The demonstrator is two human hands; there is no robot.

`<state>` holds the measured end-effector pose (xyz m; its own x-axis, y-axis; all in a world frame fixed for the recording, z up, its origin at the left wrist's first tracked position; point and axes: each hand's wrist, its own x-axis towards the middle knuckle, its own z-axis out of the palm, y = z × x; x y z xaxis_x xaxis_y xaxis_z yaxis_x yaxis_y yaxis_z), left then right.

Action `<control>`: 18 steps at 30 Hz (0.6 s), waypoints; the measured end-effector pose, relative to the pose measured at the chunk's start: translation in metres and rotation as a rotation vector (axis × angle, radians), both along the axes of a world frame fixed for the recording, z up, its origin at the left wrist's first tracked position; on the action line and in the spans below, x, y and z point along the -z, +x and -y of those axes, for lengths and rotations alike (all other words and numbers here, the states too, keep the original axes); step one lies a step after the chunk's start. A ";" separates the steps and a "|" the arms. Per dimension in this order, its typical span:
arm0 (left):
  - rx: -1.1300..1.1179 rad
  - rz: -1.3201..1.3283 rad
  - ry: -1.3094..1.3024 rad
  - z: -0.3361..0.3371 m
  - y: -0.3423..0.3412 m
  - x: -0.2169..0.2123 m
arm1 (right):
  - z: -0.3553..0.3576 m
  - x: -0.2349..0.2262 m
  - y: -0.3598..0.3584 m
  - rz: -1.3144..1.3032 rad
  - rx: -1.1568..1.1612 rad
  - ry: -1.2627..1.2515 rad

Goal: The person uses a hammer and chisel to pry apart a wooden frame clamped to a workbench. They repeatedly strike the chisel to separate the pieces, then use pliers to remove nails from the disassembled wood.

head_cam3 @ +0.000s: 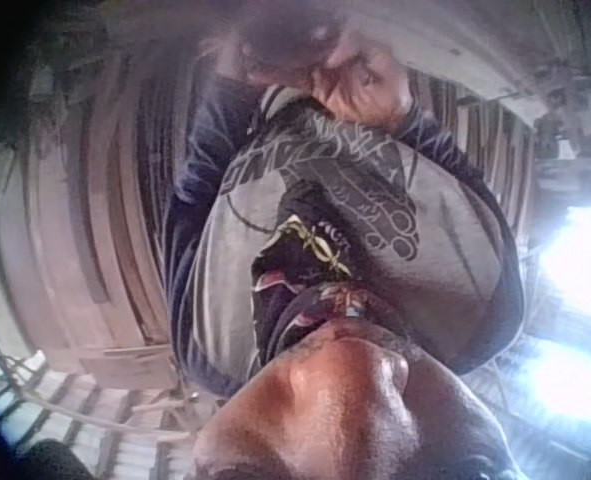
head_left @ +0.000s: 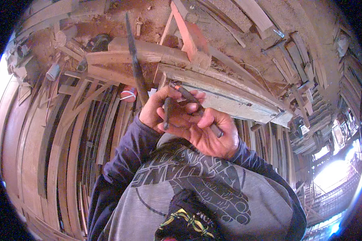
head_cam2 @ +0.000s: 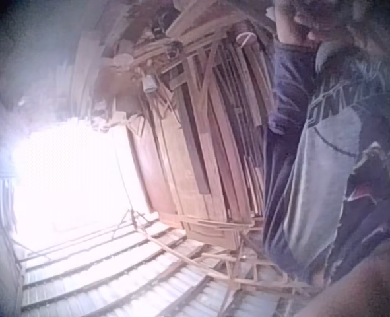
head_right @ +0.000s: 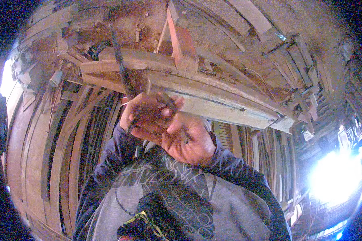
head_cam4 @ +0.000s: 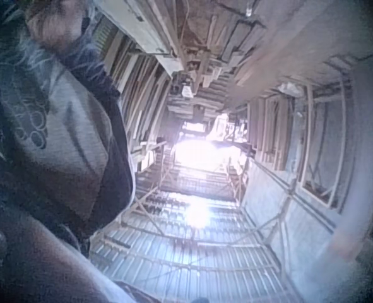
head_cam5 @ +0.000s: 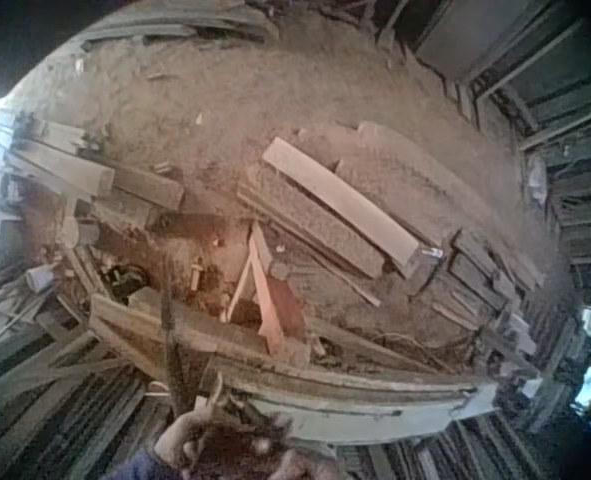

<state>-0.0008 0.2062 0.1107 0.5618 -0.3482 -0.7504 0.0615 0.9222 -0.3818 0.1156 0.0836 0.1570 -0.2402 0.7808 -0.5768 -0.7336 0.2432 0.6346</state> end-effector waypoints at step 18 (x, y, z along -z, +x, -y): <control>-0.395 0.011 0.655 0.029 0.021 -0.030 | -0.052 -0.033 0.032 -0.329 -0.066 -0.215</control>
<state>0.0201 0.1769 0.1409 0.5611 0.3946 -0.7277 -0.3195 0.9142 0.2494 0.1479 0.1356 0.1897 -0.4849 0.6272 -0.6095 -0.5184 0.3551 0.7779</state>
